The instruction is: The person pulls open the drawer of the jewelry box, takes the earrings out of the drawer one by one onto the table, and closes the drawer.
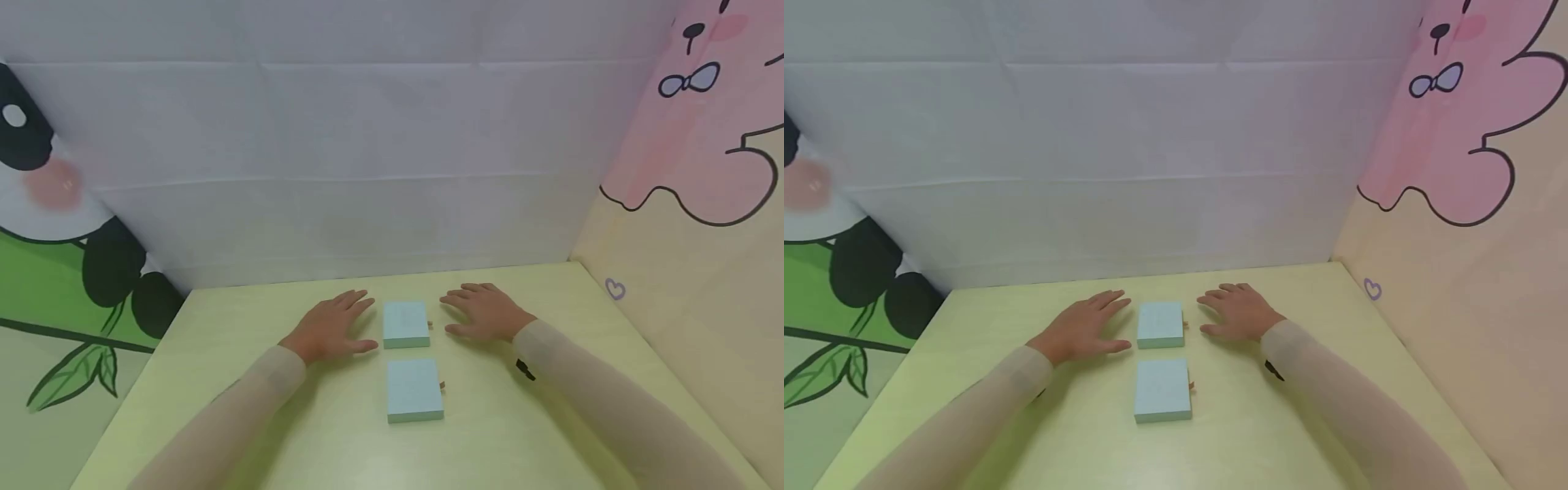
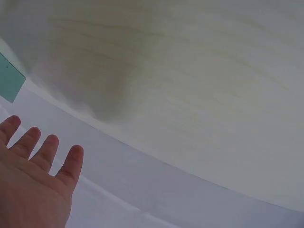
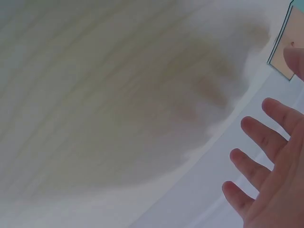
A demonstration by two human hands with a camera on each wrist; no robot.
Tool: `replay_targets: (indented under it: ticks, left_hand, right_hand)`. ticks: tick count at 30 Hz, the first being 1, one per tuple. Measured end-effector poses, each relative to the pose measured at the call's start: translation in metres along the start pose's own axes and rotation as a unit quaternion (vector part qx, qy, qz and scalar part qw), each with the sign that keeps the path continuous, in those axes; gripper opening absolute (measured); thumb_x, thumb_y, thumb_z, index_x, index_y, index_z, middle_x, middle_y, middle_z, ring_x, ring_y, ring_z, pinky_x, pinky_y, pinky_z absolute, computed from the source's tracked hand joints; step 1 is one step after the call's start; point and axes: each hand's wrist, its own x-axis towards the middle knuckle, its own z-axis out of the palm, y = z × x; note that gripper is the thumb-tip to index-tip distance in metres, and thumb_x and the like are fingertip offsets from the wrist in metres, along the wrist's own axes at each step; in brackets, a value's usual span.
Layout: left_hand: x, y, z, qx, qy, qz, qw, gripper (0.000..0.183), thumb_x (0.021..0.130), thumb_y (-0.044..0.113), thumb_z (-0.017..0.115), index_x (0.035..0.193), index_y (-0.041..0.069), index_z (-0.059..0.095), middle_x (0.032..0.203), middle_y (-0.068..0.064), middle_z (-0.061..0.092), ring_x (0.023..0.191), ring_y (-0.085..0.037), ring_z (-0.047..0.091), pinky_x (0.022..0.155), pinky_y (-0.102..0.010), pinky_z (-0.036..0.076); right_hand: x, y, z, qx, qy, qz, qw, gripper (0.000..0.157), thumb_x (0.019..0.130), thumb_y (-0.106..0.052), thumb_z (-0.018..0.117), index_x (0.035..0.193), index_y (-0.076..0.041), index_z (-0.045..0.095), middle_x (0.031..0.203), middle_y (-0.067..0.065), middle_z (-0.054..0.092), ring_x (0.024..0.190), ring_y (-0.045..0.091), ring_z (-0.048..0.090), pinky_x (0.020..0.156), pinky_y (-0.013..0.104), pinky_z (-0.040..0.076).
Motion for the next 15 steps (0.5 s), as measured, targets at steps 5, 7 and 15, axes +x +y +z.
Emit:
replay_targets:
  ticks: [5,7,15]
  left_hand:
    - [0.013,0.008,0.003,-0.008,0.003,0.020,0.9998,0.101,0.104,0.076,0.072,0.183,0.020,0.045,0.191,-0.011,0.044,0.175,-0.041,0.048,0.136,-0.071,0.047]
    - [0.018,0.011,0.004,-0.010,0.004,0.028,0.9996,0.101,0.104,0.076,0.073,0.184,0.021,0.045,0.191,-0.010,0.044,0.175,-0.040,0.049,0.136,-0.070,0.048]
    - [0.026,0.031,-0.002,-0.029,-0.006,0.041,0.9987,0.102,0.101,0.071,0.078,0.183,0.021,0.045,0.191,-0.011,0.045,0.175,-0.039,0.049,0.137,-0.068,0.049]
  right_hand:
    - [0.003,-0.004,0.003,-0.013,0.004,-0.005,1.000,0.069,0.115,-0.062,0.065,0.172,-0.021,0.063,0.176,0.008,0.065,0.168,0.044,0.057,0.138,0.068,0.046]
    - [0.004,-0.004,0.005,-0.019,0.008,-0.009,1.000,0.067,0.115,-0.062,0.065,0.170,-0.022,0.065,0.174,0.008,0.067,0.166,0.043,0.058,0.137,0.067,0.048]
    - [0.007,-0.013,0.006,-0.034,0.029,-0.015,0.999,0.056,0.115,-0.059,0.068,0.156,-0.023,0.076,0.162,0.006,0.077,0.157,0.038,0.068,0.138,0.065,0.047]
